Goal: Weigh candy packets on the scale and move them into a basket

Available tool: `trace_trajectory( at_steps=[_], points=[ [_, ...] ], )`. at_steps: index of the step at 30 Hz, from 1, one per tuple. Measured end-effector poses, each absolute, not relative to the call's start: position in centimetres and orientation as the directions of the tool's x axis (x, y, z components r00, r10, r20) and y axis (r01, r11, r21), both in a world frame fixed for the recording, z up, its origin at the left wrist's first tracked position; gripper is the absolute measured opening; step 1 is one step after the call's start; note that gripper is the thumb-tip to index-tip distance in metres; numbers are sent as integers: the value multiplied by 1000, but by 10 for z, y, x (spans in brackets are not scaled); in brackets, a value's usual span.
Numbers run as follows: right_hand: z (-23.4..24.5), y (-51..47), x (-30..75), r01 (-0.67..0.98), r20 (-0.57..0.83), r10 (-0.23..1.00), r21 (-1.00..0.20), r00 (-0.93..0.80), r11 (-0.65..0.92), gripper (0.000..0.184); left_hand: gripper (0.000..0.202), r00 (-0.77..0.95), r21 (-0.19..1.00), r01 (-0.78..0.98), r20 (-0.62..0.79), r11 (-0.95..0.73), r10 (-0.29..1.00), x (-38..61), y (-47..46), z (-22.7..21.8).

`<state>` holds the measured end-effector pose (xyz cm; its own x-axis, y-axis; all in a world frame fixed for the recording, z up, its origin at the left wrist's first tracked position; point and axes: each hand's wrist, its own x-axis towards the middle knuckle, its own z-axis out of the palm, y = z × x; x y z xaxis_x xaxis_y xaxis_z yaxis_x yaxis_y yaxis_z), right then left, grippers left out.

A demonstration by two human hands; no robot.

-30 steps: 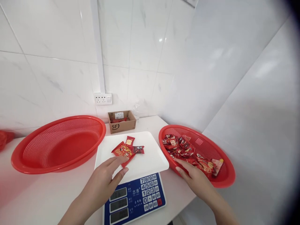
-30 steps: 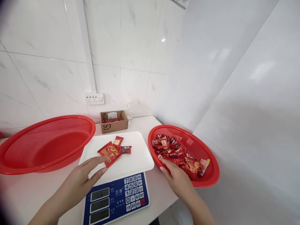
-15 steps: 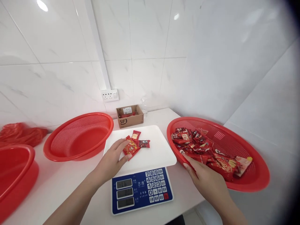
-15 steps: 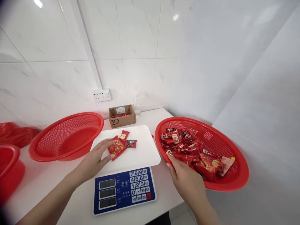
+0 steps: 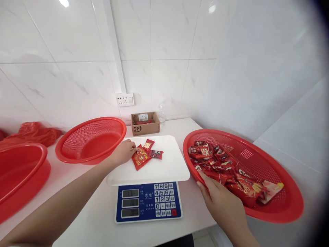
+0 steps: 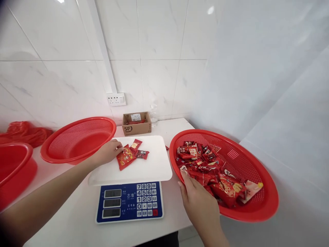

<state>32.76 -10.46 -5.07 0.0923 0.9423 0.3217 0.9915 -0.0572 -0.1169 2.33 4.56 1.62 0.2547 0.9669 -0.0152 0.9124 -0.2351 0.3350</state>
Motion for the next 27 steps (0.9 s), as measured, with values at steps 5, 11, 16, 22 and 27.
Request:
trace_trajectory(
  at_steps=[5, 11, 16, 22, 27],
  points=[
    [-54, -106, 329, 996, 327, 942, -77, 75, -52, 47, 26, 214, 438, 878, -3, -191, 977, 23, 45, 25],
    [-54, -107, 330, 996, 317, 947, -80, 58, -35, 49, 22, 220, 469, 865, -39, -177, 975, 23, 45, 24],
    [-55, -105, 330, 997, 323, 945, -71, 58, -37, 48, 18, 224, 563, 818, -126, -117, 966, 25, 46, 19],
    [-56, -105, 330, 998, 335, 941, -43, 51, -38, 47, 25, 207, 843, 536, -188, 50, 960, 22, 42, 32],
    [-62, -105, 333, 999, 361, 932, -23, 35, -29, 47, 22, 205, 974, 183, -167, 130, 964, 18, 44, 42]
  ],
)
